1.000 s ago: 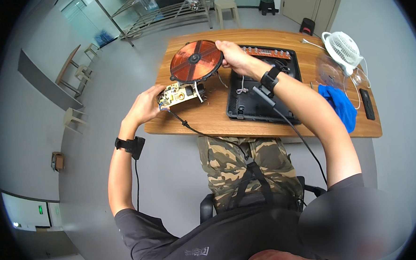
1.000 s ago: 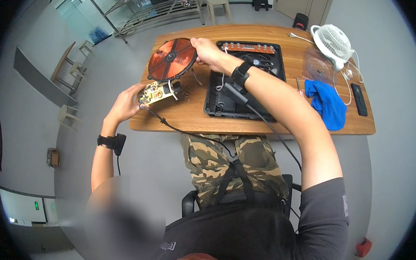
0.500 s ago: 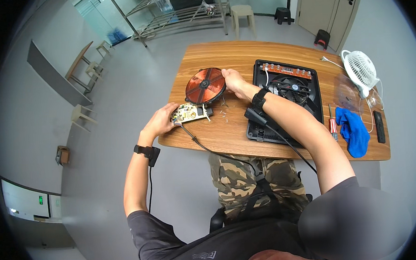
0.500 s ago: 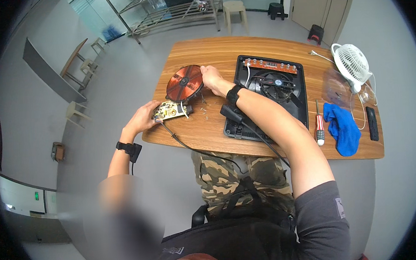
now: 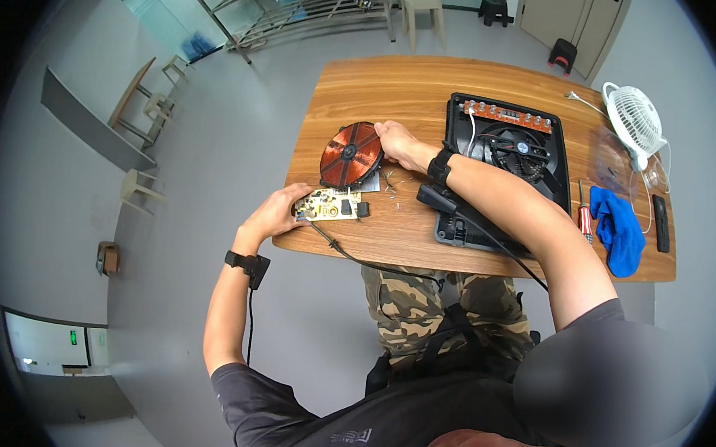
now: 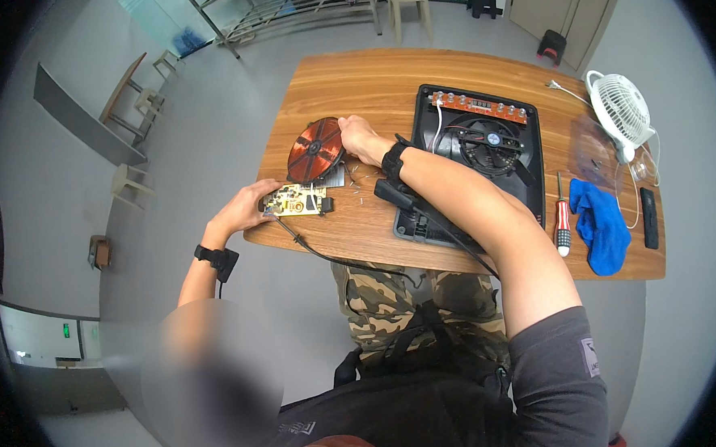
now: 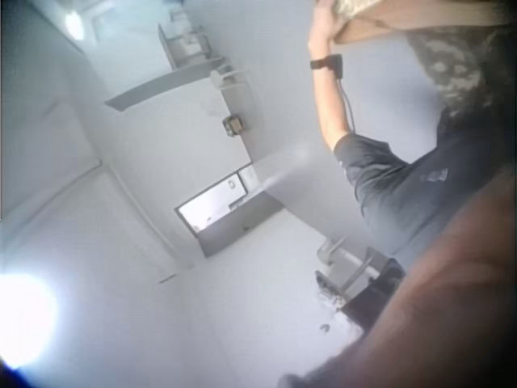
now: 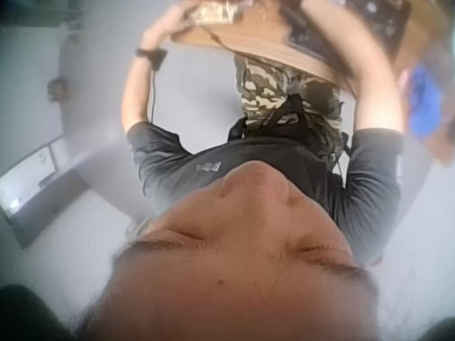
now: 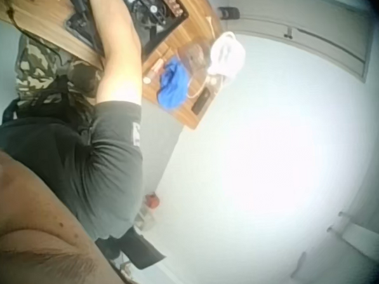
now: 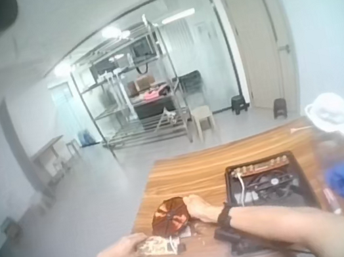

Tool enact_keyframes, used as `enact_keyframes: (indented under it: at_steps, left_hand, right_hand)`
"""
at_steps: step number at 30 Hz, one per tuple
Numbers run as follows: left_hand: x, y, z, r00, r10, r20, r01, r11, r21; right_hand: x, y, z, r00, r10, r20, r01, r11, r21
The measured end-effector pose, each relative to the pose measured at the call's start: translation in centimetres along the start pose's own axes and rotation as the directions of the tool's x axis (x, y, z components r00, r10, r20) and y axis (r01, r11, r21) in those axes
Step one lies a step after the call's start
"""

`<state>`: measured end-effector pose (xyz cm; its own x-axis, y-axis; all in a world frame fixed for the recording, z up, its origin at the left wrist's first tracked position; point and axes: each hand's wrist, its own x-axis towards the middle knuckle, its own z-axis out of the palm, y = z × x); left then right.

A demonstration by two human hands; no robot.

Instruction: The person disassembles a small electronic device on a wooden table, using a screwdriver to remove screws and separate components. They remove a fan, circuit board, and casing parts, then wipe the interior with a blue cloth.

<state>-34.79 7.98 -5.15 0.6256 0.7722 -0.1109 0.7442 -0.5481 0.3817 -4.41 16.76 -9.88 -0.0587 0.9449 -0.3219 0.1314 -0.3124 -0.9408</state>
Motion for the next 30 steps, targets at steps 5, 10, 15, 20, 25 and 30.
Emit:
enact_keyframes:
  at_steps: [5,10,15,20,25,30]
  left_hand:
    - [-0.4,0.0,0.3,1.0,0.016,-0.003,-0.016,1.0,-0.02]
    - [-0.3,0.5,0.2,0.999,-0.007,0.042,0.009,1.0,-0.03]
    - [-0.3,0.0,0.7,0.999,0.008,0.051,-0.005,0.999,-0.054]
    - [-0.2,0.2,0.5,0.998,-0.026,0.063,0.03,0.998,-0.059]
    - [-0.5,0.1,0.6,0.997,-0.044,0.063,0.048,0.998,-0.05]
    - [-0.3,0.7,0.1,0.995,-0.069,0.073,0.072,0.997,-0.037]
  right_hand:
    - [1.0,1.2,0.9,1.0,0.001,-0.013,-0.001,1.0,-0.02]
    - [1.4,1.1,1.5,1.0,0.018,-0.011,-0.019,0.994,-0.108]
    - [0.8,0.1,1.3,0.987,0.152,0.051,-0.137,0.964,-0.228]
    - [0.4,-0.3,0.9,0.977,0.198,0.074,-0.181,0.964,-0.196]
    - [-0.3,-1.2,0.9,0.981,0.184,0.064,-0.161,0.951,-0.265]
    - [-0.7,-1.4,-0.2,0.981,0.146,0.127,-0.095,0.935,-0.341]
